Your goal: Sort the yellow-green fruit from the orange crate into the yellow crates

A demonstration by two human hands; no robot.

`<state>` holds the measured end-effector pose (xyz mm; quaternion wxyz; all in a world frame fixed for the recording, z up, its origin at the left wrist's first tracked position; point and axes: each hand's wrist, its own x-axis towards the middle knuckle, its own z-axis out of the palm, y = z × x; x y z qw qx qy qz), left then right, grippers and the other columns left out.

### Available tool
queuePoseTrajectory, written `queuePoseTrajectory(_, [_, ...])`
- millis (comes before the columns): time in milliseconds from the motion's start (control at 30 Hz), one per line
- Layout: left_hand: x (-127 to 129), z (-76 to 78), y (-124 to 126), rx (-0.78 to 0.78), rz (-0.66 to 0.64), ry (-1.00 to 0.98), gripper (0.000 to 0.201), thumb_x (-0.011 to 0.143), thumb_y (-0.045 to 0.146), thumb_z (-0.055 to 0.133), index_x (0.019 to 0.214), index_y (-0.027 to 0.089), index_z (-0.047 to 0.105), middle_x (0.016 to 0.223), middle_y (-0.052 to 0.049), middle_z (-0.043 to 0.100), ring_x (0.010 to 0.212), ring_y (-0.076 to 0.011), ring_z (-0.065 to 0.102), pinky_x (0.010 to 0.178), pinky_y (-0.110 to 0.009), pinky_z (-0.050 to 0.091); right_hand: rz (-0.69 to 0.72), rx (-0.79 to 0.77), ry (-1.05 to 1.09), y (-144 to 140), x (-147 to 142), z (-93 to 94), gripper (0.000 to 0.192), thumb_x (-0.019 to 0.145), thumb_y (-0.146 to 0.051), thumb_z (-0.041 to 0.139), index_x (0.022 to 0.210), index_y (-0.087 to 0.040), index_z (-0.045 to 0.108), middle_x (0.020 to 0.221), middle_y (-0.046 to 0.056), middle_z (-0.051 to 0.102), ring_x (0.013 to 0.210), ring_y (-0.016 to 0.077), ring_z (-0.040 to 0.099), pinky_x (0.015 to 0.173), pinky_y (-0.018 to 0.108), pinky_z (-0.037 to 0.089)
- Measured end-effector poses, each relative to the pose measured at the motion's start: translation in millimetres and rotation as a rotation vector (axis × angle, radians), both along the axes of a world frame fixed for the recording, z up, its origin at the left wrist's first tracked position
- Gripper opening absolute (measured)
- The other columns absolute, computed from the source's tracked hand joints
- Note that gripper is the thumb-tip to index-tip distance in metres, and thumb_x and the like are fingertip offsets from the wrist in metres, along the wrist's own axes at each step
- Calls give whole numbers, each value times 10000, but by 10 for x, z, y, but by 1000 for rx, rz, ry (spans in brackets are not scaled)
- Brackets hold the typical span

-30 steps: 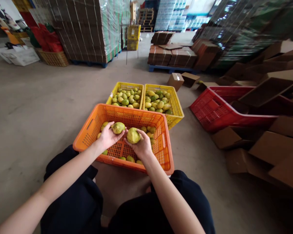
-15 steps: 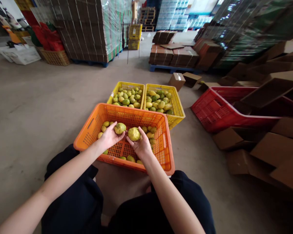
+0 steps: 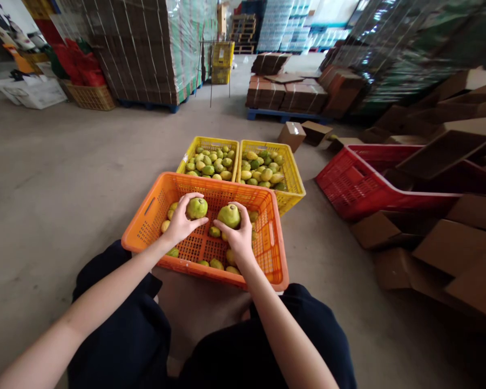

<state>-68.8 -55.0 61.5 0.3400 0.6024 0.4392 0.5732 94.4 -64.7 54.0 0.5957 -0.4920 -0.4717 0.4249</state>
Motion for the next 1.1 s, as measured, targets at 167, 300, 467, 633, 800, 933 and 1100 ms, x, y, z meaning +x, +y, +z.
queuePoseTrajectory(167, [7,2,-29,123,-56,88,493,672,75,747,1106,202,552,1150,-69,623,1108,-223,582,1027,-406,436,0,181,-224,-39,2,28,484,618,-275,801,1046,-268,575,1092,18,637,1029,240,599,971,441,470])
queuePoseTrajectory(300, [16,16,-45,157,-43,100,517,668,75,749,1130,200,554,1169,-81,635,1118,-229,594,1019,-402,450,33,238,-323,-69,-24,30,442,635,-239,764,1037,-249,579,1045,29,647,980,241,614,908,423,499])
queuePoseTrajectory(467, [4,42,-54,199,-17,144,465,688,112,754,1115,206,596,1149,-70,666,1089,-228,619,990,-390,475,32,247,-353,-87,-30,31,427,650,-237,755,1037,-247,573,1050,30,642,983,236,609,909,411,493])
queuePoseTrajectory(633, [10,103,-82,113,-48,58,471,659,132,785,1098,210,631,1162,-74,669,1113,-241,609,1022,-401,446,24,217,-310,-91,-37,67,432,635,-263,783,1016,-249,581,1034,20,641,970,237,602,903,404,488])
queuePoseTrajectory(800, [32,126,-96,-180,-181,-244,600,567,125,843,1116,207,615,1178,-72,638,1137,-246,580,1051,-395,409,40,126,-131,-121,-46,102,475,611,-276,809,1006,-284,546,1014,6,612,967,223,571,918,390,478])
queuePoseTrajectory(933, [43,94,-95,-468,-256,-523,614,577,188,852,1109,215,546,1031,-29,635,963,-199,619,910,-392,500,45,-38,31,-114,-25,49,531,561,-280,833,970,-308,496,971,-21,586,908,198,559,862,355,497])
queuePoseTrajectory(1100, [38,137,-88,-562,-311,-653,453,636,291,828,951,204,514,900,-9,624,871,-200,649,695,-318,555,79,-108,120,-75,-10,-34,515,563,-272,827,969,-305,511,946,-45,584,890,173,576,798,305,493])
